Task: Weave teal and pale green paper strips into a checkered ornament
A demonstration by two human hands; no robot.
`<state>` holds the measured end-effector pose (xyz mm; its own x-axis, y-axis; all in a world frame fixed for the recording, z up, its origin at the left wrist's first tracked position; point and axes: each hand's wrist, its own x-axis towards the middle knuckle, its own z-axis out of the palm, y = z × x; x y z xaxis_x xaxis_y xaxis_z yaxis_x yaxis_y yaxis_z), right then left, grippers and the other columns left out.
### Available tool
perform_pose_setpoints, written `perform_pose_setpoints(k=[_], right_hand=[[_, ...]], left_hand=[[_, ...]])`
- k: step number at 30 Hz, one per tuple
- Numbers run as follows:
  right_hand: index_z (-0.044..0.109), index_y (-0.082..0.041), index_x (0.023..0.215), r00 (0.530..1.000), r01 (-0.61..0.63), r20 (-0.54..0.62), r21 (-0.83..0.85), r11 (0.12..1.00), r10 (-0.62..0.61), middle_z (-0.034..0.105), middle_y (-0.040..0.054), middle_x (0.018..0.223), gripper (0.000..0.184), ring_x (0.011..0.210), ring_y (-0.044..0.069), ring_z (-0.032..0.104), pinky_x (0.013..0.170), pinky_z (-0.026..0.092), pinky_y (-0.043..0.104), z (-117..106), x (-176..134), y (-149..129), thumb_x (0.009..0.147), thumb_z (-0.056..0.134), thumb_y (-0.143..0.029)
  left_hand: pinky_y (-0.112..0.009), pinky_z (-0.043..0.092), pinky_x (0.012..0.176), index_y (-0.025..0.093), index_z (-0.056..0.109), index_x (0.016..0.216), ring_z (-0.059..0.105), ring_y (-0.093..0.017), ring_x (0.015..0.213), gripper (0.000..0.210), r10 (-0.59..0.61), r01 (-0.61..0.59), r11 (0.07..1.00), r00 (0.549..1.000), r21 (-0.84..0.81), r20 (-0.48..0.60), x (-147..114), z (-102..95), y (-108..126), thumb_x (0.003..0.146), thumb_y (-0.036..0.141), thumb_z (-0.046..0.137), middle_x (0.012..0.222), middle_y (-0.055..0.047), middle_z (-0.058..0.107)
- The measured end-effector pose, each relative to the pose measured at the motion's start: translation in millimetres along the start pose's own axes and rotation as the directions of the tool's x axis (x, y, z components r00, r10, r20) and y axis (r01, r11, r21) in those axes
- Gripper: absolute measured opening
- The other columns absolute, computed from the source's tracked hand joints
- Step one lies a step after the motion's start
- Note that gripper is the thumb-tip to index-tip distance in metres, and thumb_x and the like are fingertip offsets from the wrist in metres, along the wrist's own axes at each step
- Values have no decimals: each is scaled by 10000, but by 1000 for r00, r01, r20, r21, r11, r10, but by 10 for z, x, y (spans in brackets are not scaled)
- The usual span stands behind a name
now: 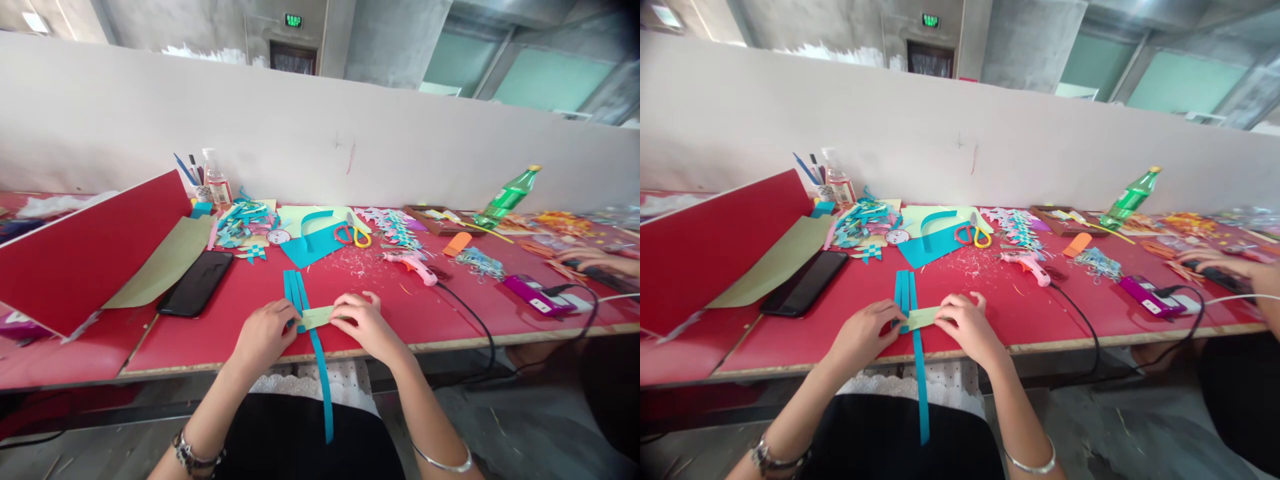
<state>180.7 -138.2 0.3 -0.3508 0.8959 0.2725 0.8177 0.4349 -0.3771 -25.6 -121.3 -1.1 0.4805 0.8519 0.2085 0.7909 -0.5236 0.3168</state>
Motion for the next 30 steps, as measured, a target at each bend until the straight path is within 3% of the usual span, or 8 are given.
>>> perform_pose_setpoints(k=[6, 10, 15, 20, 26, 30], right_hand=[[572, -218, 772, 994, 81, -58, -182, 980, -92, 601, -30, 814, 184, 812, 112, 535, 947, 128, 414, 8, 9, -6, 848, 412, -169], [582, -202, 751, 991, 123, -19, -254, 959, -132, 612, -19, 785, 185, 796, 116, 536, 918, 192, 367, 20, 7, -2, 827, 436, -118], [556, -180, 706, 992, 110, -33, -240, 964, -122, 601, -12, 769, 143, 787, 122, 528, 866, 233, 334, 24, 21, -30, 804, 475, -115], [537, -188, 720, 995, 84, -38, -107, 991, -88, 589, -16, 787, 110, 751, 115, 510, 775, 259, 302, -35, 47, -74, 814, 480, -179], [548, -204, 720, 995, 82, -46, -169, 982, -91, 593, -5, 801, 205, 791, 132, 520, 858, 187, 366, -119, 47, -104, 846, 391, -165], [528, -201, 705, 991, 61, -105, -199, 978, -83, 588, -21, 774, 182, 787, 121, 524, 891, 153, 369, -93, 69, -154, 828, 405, -147]], left_hand=[[-230, 388, 600, 217, 589, 781, 556, -138, 747, 157, 5, -4, 999, 1000, 51, -24, 8, -8, 27, 795, 230, 433, 816, 7, 591], [-233, 393, 619, 212, 583, 790, 554, -142, 756, 128, 11, -10, 998, 1000, 58, -15, 18, 6, 21, 784, 240, 458, 816, 5, 587], [-230, 386, 611, 211, 571, 800, 552, -142, 759, 120, 16, -15, 998, 1000, 66, -11, 12, 13, 6, 784, 241, 456, 827, 5, 586], [-225, 379, 613, 212, 570, 788, 547, -131, 740, 119, 21, -19, 996, 1000, 83, -19, 9, 6, 15, 780, 230, 453, 814, 7, 584], [-226, 366, 592, 221, 569, 774, 547, -135, 719, 96, -5, 8, 994, 1000, 112, -29, -1, -6, 53, 754, 244, 478, 789, 10, 588], [-231, 354, 563, 218, 570, 753, 548, -140, 688, 162, -23, 31, 992, 997, 125, -68, -7, -7, 93, 745, 368, 509, 768, 8, 594]])
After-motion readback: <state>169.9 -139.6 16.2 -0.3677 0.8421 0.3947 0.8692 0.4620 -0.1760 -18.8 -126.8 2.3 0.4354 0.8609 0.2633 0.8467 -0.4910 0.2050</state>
